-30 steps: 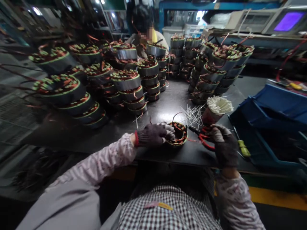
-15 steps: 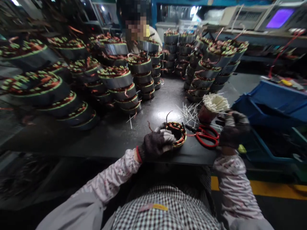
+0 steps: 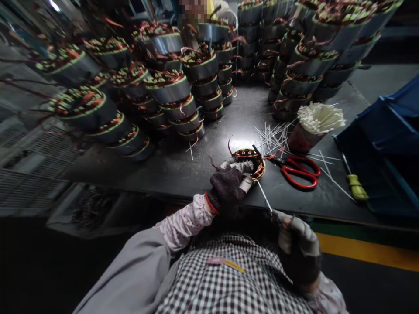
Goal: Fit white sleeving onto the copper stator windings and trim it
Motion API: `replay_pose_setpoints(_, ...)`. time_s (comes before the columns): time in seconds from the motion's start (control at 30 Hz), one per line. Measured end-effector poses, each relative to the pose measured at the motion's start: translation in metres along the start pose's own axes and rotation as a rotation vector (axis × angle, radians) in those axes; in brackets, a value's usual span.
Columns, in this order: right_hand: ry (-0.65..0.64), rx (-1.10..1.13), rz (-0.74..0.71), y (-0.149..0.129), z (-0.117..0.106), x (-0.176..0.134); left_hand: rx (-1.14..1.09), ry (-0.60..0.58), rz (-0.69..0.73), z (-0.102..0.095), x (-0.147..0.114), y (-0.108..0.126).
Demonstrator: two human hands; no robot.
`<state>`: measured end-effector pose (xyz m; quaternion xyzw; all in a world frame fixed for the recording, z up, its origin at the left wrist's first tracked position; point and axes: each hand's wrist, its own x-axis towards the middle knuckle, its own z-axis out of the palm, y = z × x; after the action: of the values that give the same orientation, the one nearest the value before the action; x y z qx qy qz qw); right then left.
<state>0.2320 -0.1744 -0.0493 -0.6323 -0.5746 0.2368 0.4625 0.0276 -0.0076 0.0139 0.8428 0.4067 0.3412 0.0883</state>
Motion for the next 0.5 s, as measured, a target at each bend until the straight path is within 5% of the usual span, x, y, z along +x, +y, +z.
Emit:
replay_pose_setpoints(0.17, 0.094, 0.069, -0.154, -0.022, 0.013, 0.059, -0.029, 0.032, -0.147, 0.008, 0.004, 0.009)
replay_pose_setpoints(0.3, 0.103, 0.306, 0.029, -0.040, 0.016, 0.087, -0.296, 0.143, -0.378, 0.018, 0.003, 0.013)
replay_pose_setpoints(0.5, -0.132, 0.378, 0.137, -0.056, 0.003, 0.105, -0.343, 0.089, -0.207, 0.011, 0.001, 0.008)
